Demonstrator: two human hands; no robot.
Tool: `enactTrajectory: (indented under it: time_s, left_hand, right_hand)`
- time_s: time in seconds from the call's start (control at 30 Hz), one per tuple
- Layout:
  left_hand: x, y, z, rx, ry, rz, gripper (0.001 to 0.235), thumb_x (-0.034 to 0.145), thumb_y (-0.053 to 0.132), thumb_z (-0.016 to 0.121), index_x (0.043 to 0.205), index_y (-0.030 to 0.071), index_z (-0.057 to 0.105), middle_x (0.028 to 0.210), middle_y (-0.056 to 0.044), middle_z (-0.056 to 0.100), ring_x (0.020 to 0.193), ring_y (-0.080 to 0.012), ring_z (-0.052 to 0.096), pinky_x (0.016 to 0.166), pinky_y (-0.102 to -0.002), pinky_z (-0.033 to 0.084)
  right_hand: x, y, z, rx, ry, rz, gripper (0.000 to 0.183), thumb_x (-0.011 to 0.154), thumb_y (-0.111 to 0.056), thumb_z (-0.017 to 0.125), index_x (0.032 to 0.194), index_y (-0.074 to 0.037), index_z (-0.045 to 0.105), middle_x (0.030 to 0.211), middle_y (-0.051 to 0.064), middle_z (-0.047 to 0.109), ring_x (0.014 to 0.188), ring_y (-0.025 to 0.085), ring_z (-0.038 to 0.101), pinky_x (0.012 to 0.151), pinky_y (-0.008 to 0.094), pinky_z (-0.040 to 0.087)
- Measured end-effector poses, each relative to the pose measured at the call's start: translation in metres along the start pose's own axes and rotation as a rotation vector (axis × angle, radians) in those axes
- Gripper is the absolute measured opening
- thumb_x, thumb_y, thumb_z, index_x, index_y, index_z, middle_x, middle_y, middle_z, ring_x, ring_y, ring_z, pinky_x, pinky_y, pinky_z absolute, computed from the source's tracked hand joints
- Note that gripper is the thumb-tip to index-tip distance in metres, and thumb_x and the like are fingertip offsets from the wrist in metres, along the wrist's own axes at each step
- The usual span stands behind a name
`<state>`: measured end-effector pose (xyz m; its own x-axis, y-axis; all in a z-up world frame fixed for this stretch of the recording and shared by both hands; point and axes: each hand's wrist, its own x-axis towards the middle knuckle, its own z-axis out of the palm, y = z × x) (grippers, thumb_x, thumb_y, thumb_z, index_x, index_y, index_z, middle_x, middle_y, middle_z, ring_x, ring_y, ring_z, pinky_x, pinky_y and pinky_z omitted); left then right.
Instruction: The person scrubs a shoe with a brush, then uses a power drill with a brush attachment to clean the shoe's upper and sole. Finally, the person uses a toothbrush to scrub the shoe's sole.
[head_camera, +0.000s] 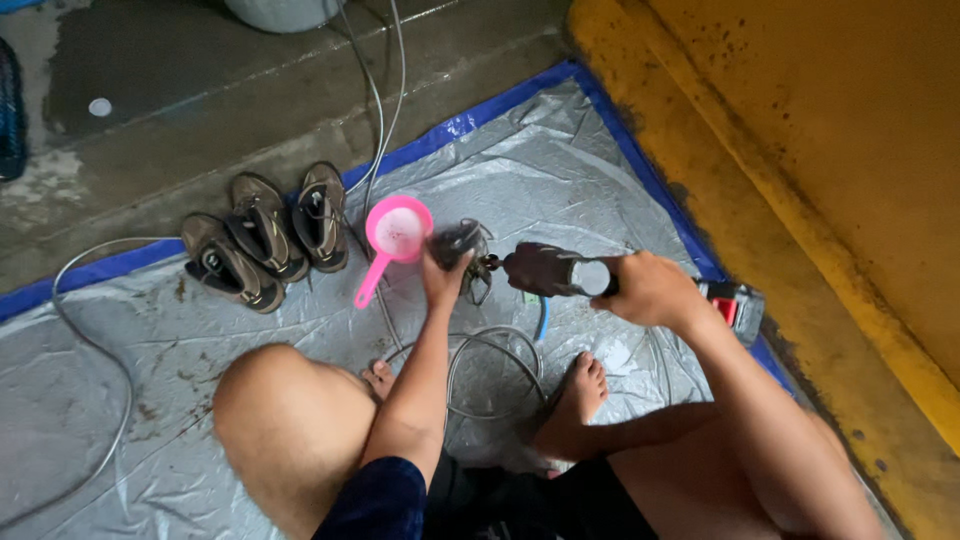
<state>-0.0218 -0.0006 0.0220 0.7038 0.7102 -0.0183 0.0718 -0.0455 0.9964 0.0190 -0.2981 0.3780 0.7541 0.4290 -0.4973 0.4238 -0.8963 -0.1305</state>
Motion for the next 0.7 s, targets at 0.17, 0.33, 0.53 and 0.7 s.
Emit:
enactTrajectory:
  time_s: [0.17,0.33,0.53,0.7]
  left_hand:
    - [0.028,-0.013,0.009,0.126,-0.055,-0.025,0.118,0.065,0.029,0.104,0.164,0.022,0.04,0.156,-0.026,0.057,0.151,-0.0437,0.053,0.131,-0.055,0.038]
    - [0.023,-0.017,0.004,0.144,0.032,0.045,0.093,0.066,0.024,0.106,0.146,0.021,0.059,0.142,-0.017,0.069,0.142,-0.0374,0.062,0.127,-0.047,0.044]
    - [0.005,0.027,-0.015,-0.016,0.086,0.156,0.088,0.063,0.005,0.1,0.141,0.024,0.064,0.134,-0.014,0.072,0.133,-0.0326,0.068,0.121,-0.044,0.048]
    - [-0.006,0.078,-0.031,-0.031,0.046,0.358,0.09,0.06,-0.001,0.094,0.141,0.024,0.067,0.132,-0.01,0.073,0.131,-0.0293,0.068,0.118,-0.045,0.049]
  right_hand:
    - [0.048,-0.004,0.034,-0.15,0.043,-0.041,0.05,0.083,-0.05,0.075,0.128,-0.03,0.078,0.111,0.012,0.085,0.112,0.037,0.08,0.1,0.053,0.064]
    - [0.11,-0.015,0.1,-0.132,0.118,-0.055,0.055,0.089,-0.047,0.071,0.143,-0.035,0.071,0.112,0.013,0.082,0.111,0.038,0.08,0.096,0.055,0.064]
    - [0.136,-0.007,0.147,0.214,0.147,0.082,0.056,0.088,-0.047,0.074,0.14,-0.026,0.073,0.116,0.021,0.081,0.119,0.043,0.076,0.102,0.058,0.061]
    - [0.145,0.019,0.148,0.464,0.166,0.139,0.056,0.083,-0.04,0.084,0.13,-0.01,0.079,0.124,0.026,0.08,0.129,0.045,0.071,0.108,0.059,0.056]
